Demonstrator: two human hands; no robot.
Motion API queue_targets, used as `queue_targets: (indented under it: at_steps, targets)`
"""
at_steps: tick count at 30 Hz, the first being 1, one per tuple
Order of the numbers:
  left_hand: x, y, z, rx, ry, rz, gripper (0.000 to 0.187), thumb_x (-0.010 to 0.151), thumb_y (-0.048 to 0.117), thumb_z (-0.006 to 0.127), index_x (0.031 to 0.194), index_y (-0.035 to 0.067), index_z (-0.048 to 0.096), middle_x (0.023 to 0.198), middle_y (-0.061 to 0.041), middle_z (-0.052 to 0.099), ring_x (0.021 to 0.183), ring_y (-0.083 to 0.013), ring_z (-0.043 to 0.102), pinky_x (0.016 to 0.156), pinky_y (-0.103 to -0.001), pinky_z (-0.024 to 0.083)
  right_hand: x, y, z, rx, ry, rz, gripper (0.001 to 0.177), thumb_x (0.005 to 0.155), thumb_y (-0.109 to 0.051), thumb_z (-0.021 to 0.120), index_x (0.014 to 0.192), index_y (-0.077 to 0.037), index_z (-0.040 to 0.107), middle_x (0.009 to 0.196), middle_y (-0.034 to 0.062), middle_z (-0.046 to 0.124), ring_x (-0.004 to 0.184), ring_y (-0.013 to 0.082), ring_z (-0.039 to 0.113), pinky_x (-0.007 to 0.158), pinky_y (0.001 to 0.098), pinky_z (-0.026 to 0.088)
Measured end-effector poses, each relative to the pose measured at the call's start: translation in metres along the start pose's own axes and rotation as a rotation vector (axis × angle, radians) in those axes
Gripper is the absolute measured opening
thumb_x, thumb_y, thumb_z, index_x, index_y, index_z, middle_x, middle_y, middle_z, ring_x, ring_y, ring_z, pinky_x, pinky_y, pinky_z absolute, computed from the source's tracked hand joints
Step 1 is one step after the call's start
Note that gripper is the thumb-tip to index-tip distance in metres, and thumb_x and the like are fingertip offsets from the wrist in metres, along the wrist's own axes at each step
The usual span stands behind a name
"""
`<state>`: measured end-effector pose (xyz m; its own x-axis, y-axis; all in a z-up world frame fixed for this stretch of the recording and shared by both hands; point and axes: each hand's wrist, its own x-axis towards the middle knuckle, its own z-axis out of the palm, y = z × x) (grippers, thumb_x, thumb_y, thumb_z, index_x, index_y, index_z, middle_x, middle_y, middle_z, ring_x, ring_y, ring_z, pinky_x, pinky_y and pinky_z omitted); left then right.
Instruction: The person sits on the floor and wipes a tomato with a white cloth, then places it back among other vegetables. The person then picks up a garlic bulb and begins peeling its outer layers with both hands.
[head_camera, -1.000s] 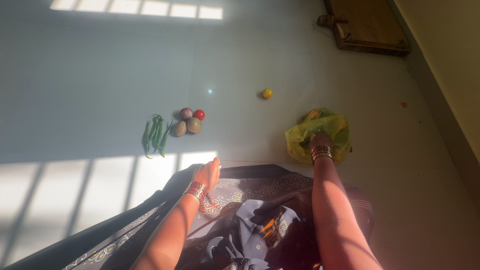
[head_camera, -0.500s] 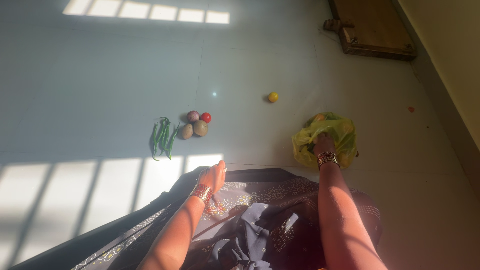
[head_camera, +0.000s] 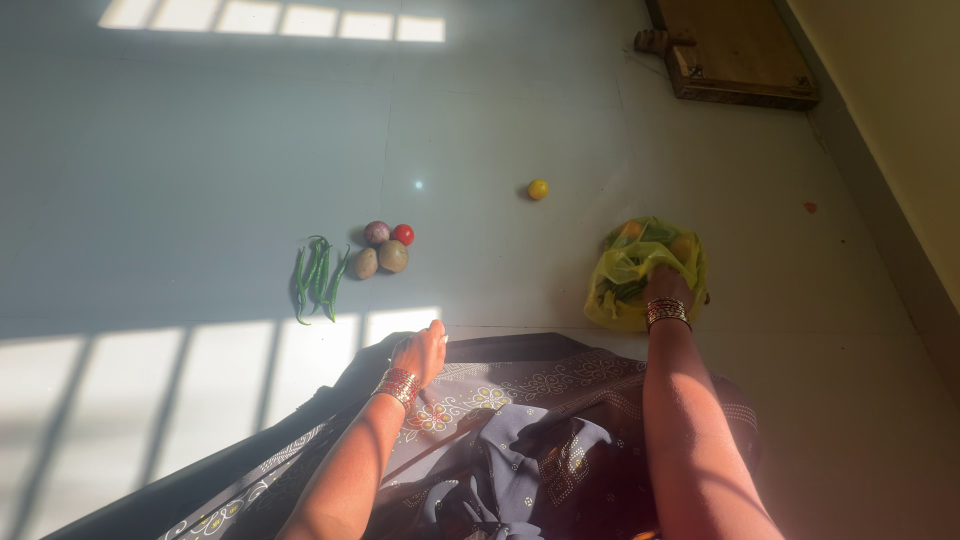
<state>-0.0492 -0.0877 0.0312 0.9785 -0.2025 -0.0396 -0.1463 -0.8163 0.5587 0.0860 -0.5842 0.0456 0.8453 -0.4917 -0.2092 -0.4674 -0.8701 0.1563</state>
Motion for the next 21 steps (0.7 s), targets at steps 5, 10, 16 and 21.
queue_targets:
  at_steps: [5, 10, 16, 21]
  targets:
    - [-0.001, -0.002, 0.002, 0.029, -0.009, -0.019, 0.015, 0.098, 0.022, 0.056, 0.105, 0.008, 0.054, 0.087, -0.019, 0.072, 0.083, -0.0416, 0.071, 0.073, -0.051, 0.056, -0.007, -0.021, 0.007, 0.072, -0.036, 0.071, 0.047, 0.106, -0.032, 0.054, 0.146, -0.008, 0.054, 0.143, 0.0183, 0.062, 0.125, 0.0306, 0.066, 0.089, 0.0461, 0.061]
    - [0.000, -0.003, 0.002, 0.001, 0.005, -0.017, 0.017, 0.096, 0.021, 0.056, 0.107, 0.008, 0.054, 0.088, -0.019, 0.072, 0.083, -0.0423, 0.070, 0.073, -0.052, 0.056, -0.019, -0.024, 0.005, 0.149, -0.040, 0.249, 0.058, 0.105, -0.039, 0.055, 0.151, -0.006, 0.047, 0.144, 0.0188, 0.060, 0.125, 0.0313, 0.066, 0.090, 0.0454, 0.061]
    - [-0.001, -0.007, 0.004, -0.002, 0.018, -0.011, 0.016, 0.095, 0.021, 0.057, 0.105, 0.009, 0.055, 0.087, -0.019, 0.072, 0.083, -0.0420, 0.071, 0.074, -0.051, 0.056, -0.023, -0.012, 0.001, 0.068, -0.092, 0.216, 0.079, 0.098, -0.070, 0.048, 0.157, -0.018, 0.035, 0.145, 0.0069, 0.056, 0.122, 0.0261, 0.064, 0.082, 0.0456, 0.058]
    - [0.001, -0.006, 0.002, -0.037, -0.005, -0.023, 0.015, 0.096, 0.021, 0.056, 0.105, 0.009, 0.055, 0.085, -0.019, 0.072, 0.082, -0.0417, 0.070, 0.073, -0.051, 0.055, -0.028, -0.022, 0.022, -0.206, -0.141, 0.205, 0.078, 0.093, -0.058, 0.061, 0.155, -0.014, 0.039, 0.145, 0.0108, 0.053, 0.104, 0.0193, 0.069, 0.060, 0.0384, 0.056]
